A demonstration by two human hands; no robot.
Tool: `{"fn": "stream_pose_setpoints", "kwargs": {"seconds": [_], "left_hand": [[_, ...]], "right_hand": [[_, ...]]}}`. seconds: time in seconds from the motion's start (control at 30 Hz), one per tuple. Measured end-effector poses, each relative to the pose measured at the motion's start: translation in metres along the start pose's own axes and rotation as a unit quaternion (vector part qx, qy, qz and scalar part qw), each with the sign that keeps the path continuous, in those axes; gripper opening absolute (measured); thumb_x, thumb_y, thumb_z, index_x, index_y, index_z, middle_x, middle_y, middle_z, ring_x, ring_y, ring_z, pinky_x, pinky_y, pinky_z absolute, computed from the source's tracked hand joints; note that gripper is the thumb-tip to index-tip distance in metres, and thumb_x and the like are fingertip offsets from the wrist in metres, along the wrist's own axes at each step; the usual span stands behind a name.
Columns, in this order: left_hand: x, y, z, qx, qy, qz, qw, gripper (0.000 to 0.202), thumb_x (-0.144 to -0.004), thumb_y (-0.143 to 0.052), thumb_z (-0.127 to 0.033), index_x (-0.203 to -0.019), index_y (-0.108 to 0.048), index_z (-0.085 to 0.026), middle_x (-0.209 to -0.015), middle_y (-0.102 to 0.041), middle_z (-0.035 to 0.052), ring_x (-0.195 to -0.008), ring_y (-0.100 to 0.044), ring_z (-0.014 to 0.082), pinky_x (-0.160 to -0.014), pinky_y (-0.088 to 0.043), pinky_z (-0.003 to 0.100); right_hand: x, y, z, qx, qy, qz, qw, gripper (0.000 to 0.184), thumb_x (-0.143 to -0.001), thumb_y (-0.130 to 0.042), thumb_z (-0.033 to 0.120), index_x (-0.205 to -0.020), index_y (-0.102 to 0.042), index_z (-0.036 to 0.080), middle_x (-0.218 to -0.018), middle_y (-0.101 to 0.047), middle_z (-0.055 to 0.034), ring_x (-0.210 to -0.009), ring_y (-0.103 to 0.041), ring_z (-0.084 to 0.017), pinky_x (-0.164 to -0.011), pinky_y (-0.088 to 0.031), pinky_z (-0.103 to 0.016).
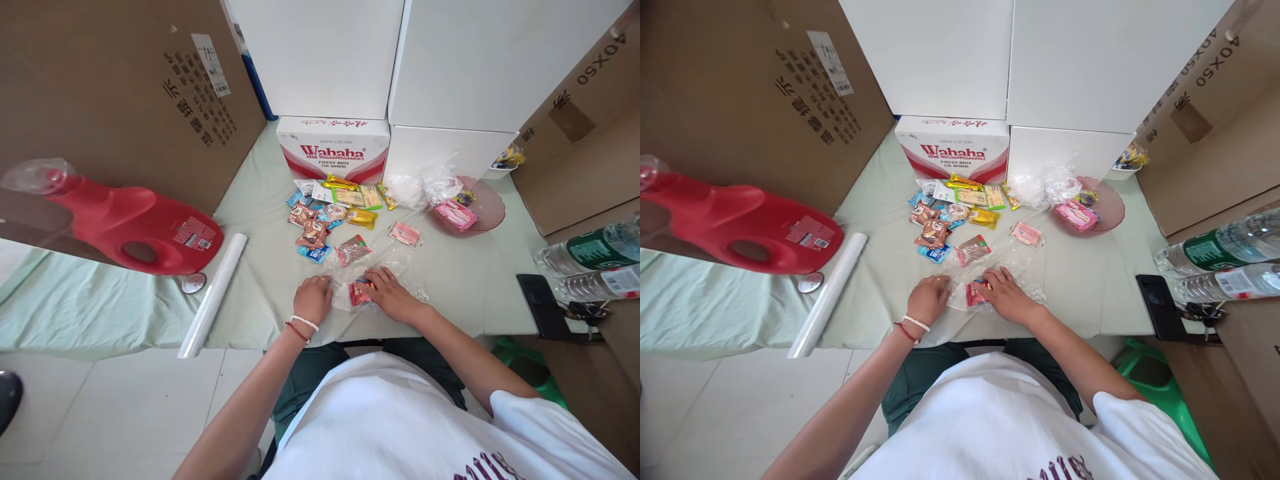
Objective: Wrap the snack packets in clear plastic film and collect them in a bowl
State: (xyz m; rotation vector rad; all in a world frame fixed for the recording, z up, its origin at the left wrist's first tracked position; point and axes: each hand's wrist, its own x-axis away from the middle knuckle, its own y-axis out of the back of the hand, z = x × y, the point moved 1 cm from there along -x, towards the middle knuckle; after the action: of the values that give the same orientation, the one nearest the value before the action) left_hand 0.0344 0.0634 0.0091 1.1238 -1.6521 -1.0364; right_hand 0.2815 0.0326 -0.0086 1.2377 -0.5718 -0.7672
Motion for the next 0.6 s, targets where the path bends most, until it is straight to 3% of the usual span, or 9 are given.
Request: {"fn": "stream_pose_setpoints", "kwargs": {"seconds": [0.1, 0.2, 0.3, 0.37, 0.5, 0.6], "left_hand": [[0.001, -0.001, 0.010, 0.005, -0.019, 0.023, 1.000, 0.042, -0.096, -0.059, -0.038, -0.135, -0.064, -0.024, -0.113, -0.071, 0.0096, -0.110, -0.064, 0.0263, -0.095, -0.048, 0.037], [0.005, 0.004, 0.014, -0.014, -0.031, 0.054, 0.998, 0.064, -0.088, -0.070, -0.054, -0.144, -0.057, -0.027, -0.119, -0.068, 0.0100, -0.116, -0.061, 0.0297, -0.095, -0.047, 0.040], [0.008, 0.011, 0.011, -0.051, -0.038, 0.089, 0.994, 0.088, -0.079, -0.077, -0.061, -0.154, -0.045, -0.028, -0.127, -0.063, 0.0122, -0.125, -0.057, 0.0338, -0.098, -0.046, 0.045], [0.011, 0.015, 0.008, -0.060, -0.041, 0.106, 0.992, 0.098, -0.076, -0.080, -0.061, -0.158, -0.038, -0.029, -0.130, -0.061, 0.0138, -0.126, -0.055, 0.0354, -0.099, -0.045, 0.047], [0.015, 0.019, 0.007, -0.054, -0.045, 0.122, 0.990, 0.106, -0.071, -0.084, -0.056, -0.160, -0.034, -0.029, -0.133, -0.060, 0.0164, -0.128, -0.054, 0.0378, -0.098, -0.045, 0.050], [0.017, 0.019, 0.008, -0.055, -0.037, 0.126, 0.990, 0.108, -0.070, -0.085, -0.055, -0.160, -0.032, -0.027, -0.134, -0.059, 0.0172, -0.128, -0.054, 0.0382, -0.098, -0.046, 0.050]], "right_hand": [[0.004, 0.002, -0.007, -0.005, -0.011, -0.004, 1.000, 0.057, -0.103, -0.035, 0.008, -0.157, -0.045, 0.025, -0.143, -0.053, -0.0153, -0.149, -0.034, -0.026, -0.127, -0.022, -0.058], [0.005, 0.010, -0.013, -0.016, -0.011, 0.010, 1.000, 0.057, -0.102, -0.043, 0.013, -0.158, -0.044, 0.022, -0.144, -0.053, -0.0162, -0.149, -0.033, -0.029, -0.127, -0.018, -0.060], [0.005, 0.019, -0.015, -0.049, 0.004, 0.031, 0.998, 0.066, -0.099, -0.060, 0.035, -0.160, -0.040, 0.021, -0.152, -0.049, -0.0173, -0.152, -0.029, -0.034, -0.127, -0.014, -0.064], [0.005, 0.024, -0.016, -0.063, 0.004, 0.037, 0.997, 0.073, -0.097, -0.063, 0.047, -0.161, -0.040, 0.020, -0.156, -0.046, -0.0179, -0.153, -0.027, -0.035, -0.126, -0.013, -0.067], [0.005, 0.029, -0.017, -0.056, -0.008, 0.038, 0.998, 0.055, -0.103, -0.053, 0.035, -0.156, -0.048, 0.020, -0.152, -0.051, -0.0166, -0.153, -0.028, -0.034, -0.126, -0.015, -0.067], [0.006, 0.034, -0.018, -0.054, -0.003, 0.044, 0.998, 0.052, -0.101, -0.052, 0.023, -0.153, -0.050, 0.020, -0.149, -0.054, -0.0165, -0.153, -0.028, -0.033, -0.125, -0.017, -0.066]]}}
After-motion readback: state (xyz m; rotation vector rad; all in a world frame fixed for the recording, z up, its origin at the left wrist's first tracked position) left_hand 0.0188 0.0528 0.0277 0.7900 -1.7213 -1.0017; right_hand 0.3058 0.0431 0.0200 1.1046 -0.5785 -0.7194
